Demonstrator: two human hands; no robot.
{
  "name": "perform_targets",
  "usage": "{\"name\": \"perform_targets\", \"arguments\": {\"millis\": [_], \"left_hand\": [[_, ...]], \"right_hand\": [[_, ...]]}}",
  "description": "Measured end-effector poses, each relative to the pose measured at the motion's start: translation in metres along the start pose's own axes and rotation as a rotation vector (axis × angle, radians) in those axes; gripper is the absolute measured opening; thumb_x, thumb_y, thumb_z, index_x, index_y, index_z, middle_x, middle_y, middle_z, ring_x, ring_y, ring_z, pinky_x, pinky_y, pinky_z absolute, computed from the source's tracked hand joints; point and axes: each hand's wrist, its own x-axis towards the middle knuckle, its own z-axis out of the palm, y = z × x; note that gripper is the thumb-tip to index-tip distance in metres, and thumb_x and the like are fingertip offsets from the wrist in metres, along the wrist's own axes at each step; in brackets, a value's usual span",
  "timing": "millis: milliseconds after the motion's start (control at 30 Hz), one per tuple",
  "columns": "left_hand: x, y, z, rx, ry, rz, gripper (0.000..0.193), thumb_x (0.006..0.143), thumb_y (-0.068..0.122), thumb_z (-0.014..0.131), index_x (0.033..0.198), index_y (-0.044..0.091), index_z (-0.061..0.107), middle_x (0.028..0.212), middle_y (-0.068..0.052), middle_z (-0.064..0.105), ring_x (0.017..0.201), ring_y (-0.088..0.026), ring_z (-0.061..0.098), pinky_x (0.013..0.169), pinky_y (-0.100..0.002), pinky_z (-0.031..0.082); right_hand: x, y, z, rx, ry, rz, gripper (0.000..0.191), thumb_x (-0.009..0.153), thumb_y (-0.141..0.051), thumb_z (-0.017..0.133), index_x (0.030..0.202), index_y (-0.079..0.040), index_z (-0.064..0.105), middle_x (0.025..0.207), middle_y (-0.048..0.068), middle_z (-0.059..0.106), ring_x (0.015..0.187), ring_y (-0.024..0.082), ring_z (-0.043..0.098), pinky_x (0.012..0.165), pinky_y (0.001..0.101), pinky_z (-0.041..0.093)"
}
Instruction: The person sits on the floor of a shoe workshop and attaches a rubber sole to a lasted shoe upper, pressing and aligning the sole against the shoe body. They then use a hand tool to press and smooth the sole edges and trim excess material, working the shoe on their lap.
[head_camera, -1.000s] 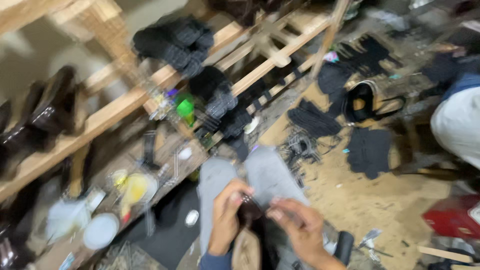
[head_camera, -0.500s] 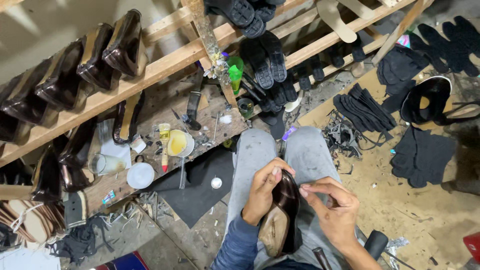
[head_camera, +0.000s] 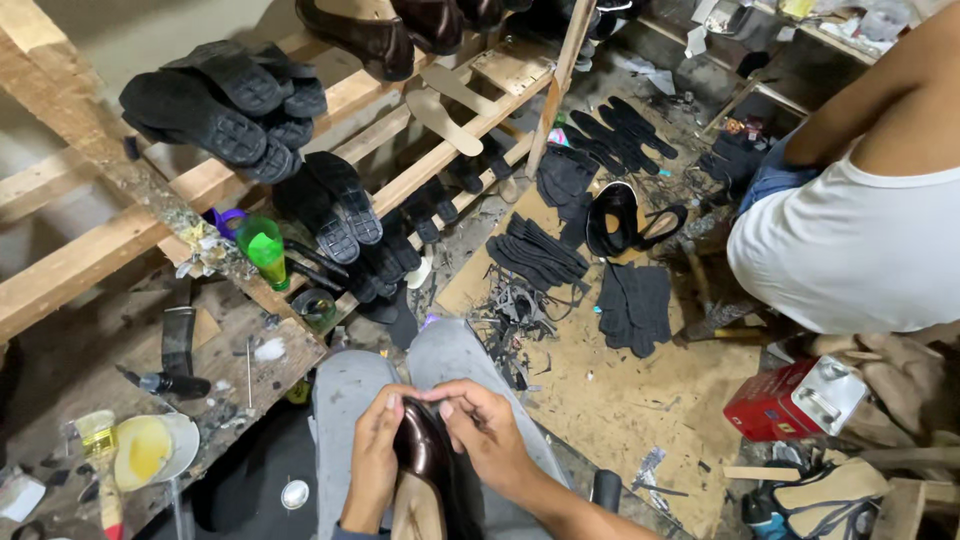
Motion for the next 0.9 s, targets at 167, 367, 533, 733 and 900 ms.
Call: {"name": "perform_targets", "arguments": {"millis": [167, 367, 533, 733, 900], "left_hand": [[0.015, -0.012, 0.0, -0.059, -0.009, -0.053, 0.034, 0.104, 0.029, 0.048, 0.101, 0.002, 0.069, 0.093, -0.003, 0.066, 0.09, -0.011, 0.058, 0.084, -0.024, 0.044], [0.023, -0.024, 0.004, -0.034, 0.005, -0.063, 0.032, 0.105, 0.026, 0.049, 0.1, 0.001, 0.07, 0.09, -0.005, 0.067, 0.087, -0.012, 0.058, 0.081, -0.025, 0.045], [0.034, -0.03, 0.001, 0.02, 0.001, -0.082, 0.031, 0.102, 0.025, 0.05, 0.1, 0.001, 0.071, 0.093, -0.003, 0.068, 0.088, -0.011, 0.057, 0.081, -0.025, 0.045], [0.046, -0.029, -0.003, -0.035, -0.065, -0.075, 0.032, 0.104, 0.027, 0.05, 0.101, 0.003, 0.071, 0.09, -0.002, 0.07, 0.087, -0.011, 0.061, 0.081, -0.026, 0.047], [0.046, -0.024, -0.014, 0.007, -0.089, -0.078, 0.032, 0.106, 0.028, 0.049, 0.106, 0.004, 0.071, 0.09, 0.0, 0.066, 0.086, -0.009, 0.056, 0.08, -0.027, 0.045]], "right_hand": [[0.024, 0.01, -0.001, -0.23, 0.046, -0.36, 0.021, 0.095, -0.001, 0.067, 0.116, 0.0, 0.068, 0.088, 0.003, 0.062, 0.079, 0.01, 0.057, 0.072, 0.0252, 0.048], [0.029, 0.021, -0.002, -0.299, 0.181, -0.379, 0.006, 0.088, 0.003, 0.075, 0.092, 0.001, 0.072, 0.092, 0.008, 0.07, 0.082, 0.013, 0.065, 0.072, 0.0257, 0.052], [0.039, 0.045, -0.011, -0.181, 0.236, -0.244, 0.008, 0.084, 0.007, 0.08, 0.087, 0.001, 0.075, 0.083, 0.009, 0.069, 0.074, 0.013, 0.062, 0.066, 0.0241, 0.049], [0.053, 0.079, -0.022, 0.023, 0.252, -0.174, 0.014, 0.086, 0.011, 0.074, 0.089, 0.0, 0.067, 0.086, 0.008, 0.067, 0.073, 0.013, 0.062, 0.065, 0.0254, 0.051], [0.058, 0.086, -0.017, 0.074, 0.15, -0.281, 0.015, 0.085, 0.015, 0.069, 0.089, 0.001, 0.064, 0.091, 0.009, 0.068, 0.083, 0.015, 0.067, 0.076, 0.0271, 0.057]]}}
